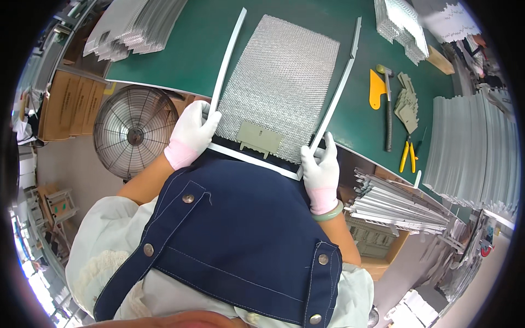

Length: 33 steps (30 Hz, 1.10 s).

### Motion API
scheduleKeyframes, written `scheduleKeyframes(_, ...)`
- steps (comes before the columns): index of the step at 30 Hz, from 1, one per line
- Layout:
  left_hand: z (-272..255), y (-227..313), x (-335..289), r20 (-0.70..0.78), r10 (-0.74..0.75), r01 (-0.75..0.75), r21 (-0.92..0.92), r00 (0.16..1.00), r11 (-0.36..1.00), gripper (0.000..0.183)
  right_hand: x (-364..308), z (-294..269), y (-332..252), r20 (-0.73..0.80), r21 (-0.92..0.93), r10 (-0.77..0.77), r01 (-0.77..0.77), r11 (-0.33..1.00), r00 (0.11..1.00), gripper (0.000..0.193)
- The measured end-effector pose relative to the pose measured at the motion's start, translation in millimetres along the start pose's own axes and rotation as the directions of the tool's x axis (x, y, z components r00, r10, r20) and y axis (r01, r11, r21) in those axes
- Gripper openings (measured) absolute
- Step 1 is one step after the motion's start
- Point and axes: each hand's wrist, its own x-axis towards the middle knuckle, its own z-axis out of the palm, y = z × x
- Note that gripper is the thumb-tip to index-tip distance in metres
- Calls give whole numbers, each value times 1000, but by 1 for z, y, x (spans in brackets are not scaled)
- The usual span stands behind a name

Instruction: The person assembles rectangular units by placing a mesh sheet on a workbench, positioning a plastic frame around it, and securing the assembly with a power drill. The person repeats this process for multiple units, handling mesh sheets, frames, and plastic inserts.

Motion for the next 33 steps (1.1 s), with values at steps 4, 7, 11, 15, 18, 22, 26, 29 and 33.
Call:
scheduleKeyframes(4, -1, -3, -4, 18, -59, 57, 83, 998, 995, 35, -2, 5, 5, 96, 231, 202, -219, 948, 975, 55)
scheduleKeyframes(7, -6, -10, -6, 175, -174, 158, 98, 969, 982, 35, -1, -1, 12, 229, 253, 313, -367, 895, 922, 25)
scheduleKeyframes(11, -13, -3, -7, 387, -226, 328, -221, 894, 919, 33, -5, 1, 6, 213, 385, 359, -416, 824, 909, 17)
scheduleKeyframes(15, 7, 8, 5, 425, -147, 396, -589, 893, 704, 27, 16, -3, 6, 47, 456, 291, -279, 845, 956, 16)
scheduleKeyframes(18, 18, 4, 19, 419, -186, 414, -561, 889, 716, 27, 25, -3, 10, 7, 544, 314, -268, 795, 949, 18)
scheduleKeyframes(22, 9, -6, 20, 537, -196, 440, -375, 820, 816, 27, 21, -5, 23, 53, 588, 364, -323, 742, 930, 22)
scheduleKeyframes(26, 16, -21, 10, 602, -129, 590, -678, 788, 438, 27, 20, -11, 17, 133, 537, 380, -389, 748, 915, 22)
scheduleKeyframes(29, 16, -23, 11, 567, -203, 578, -625, 798, 524, 26, 19, -6, 11, 48, 451, 381, -361, 816, 923, 21)
scheduleKeyframes(33, 9, -1, 12, 383, -210, 293, -171, 899, 941, 26, 23, -9, 27, 90, 415, 288, -299, 859, 953, 20)
